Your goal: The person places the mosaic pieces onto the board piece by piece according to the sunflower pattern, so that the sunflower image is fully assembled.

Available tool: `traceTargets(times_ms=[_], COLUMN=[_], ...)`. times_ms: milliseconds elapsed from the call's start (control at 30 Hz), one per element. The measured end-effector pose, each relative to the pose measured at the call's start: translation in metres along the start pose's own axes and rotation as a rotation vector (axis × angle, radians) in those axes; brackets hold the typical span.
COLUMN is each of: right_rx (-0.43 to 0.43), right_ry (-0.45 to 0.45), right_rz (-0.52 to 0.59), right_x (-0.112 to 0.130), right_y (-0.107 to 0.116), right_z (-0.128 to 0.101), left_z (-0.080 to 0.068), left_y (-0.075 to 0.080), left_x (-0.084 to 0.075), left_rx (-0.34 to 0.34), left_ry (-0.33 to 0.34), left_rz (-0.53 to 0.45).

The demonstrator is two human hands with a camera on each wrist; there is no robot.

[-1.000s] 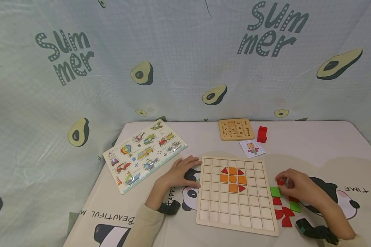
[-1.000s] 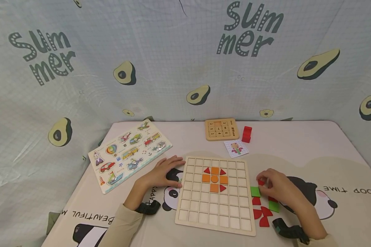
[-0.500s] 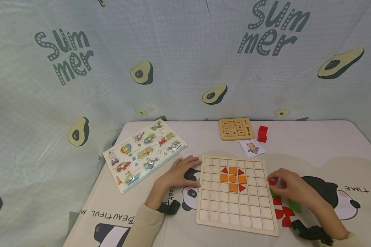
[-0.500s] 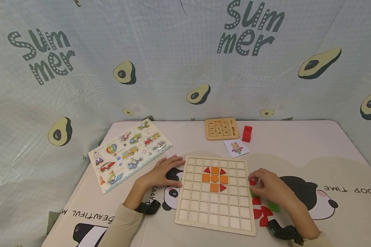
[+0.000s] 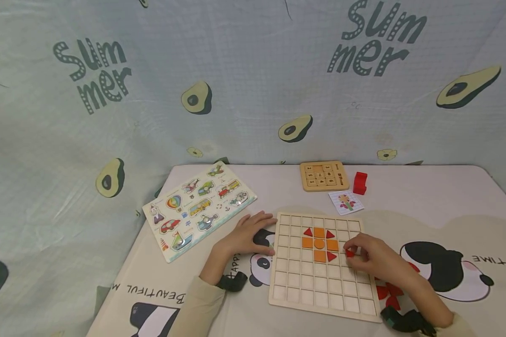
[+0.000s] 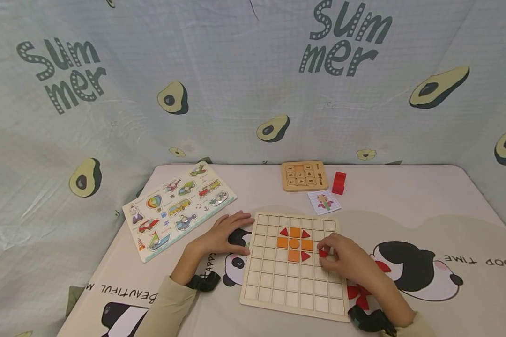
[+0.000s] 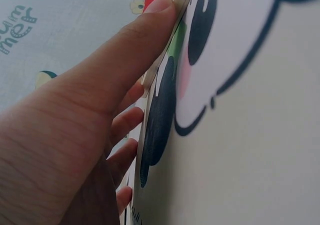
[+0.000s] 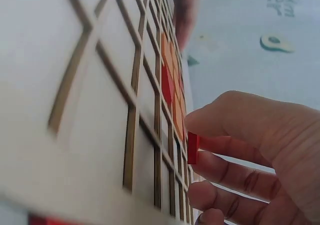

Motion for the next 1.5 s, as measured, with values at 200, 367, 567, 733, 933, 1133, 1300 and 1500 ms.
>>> traceTargets(times_ms=[200,367,567,733,933,1133,1300,1500], right_rx=[0.025,0.025,0.022,0.060,0.043,0.022,0.046,0.144], right_ry=[0.046,0.107,0.165,0.158,0.127,0.060,0.118,0.243], right_rz=[0.019,0.006,-0.013,0.051,0.047,0.011,-0.041,0.005], right_x=[0.009,0.015,0.019,0.020,0.023,0.025,0.026,0.023], right_y=[-0.012,-0.023,-0.037,-0.045,-0.053,-0.056,-0.056,-0.055], right_z=[0.008,0.013,0.021,0.028,0.035,0.036,0.034,0.034], left_z=[0.001,0.002,0.001,0.001,0.001,0.002,0.002,0.002], left_y=[-0.001,-0.001,-0.001,-0.001,-0.001,-0.001,0.000,0.001], left_x=[0.001,0.001,0.001,0.002,0.002,0.000,-0.001,0.000], left_rx=[0.003,0.009,0.009,0.013,0.011,0.015,0.022,0.020], left_ry=[0.006,0.002,0.007,0.009,0.006,-0.003,0.009,0.012], left_rz=[0.004,0.002,0.000,-0.008,-0.006,-0.016,-0.022,0.008])
Point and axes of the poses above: each hand's wrist, its own z-axis towards the middle knuckle, its own y-axis out of the back of the hand, x = y × z, the point moved 2 cm from there along z, towards the middle knuckle, and after that the axes turned 15 degrees about z, right-handed, at the moved point
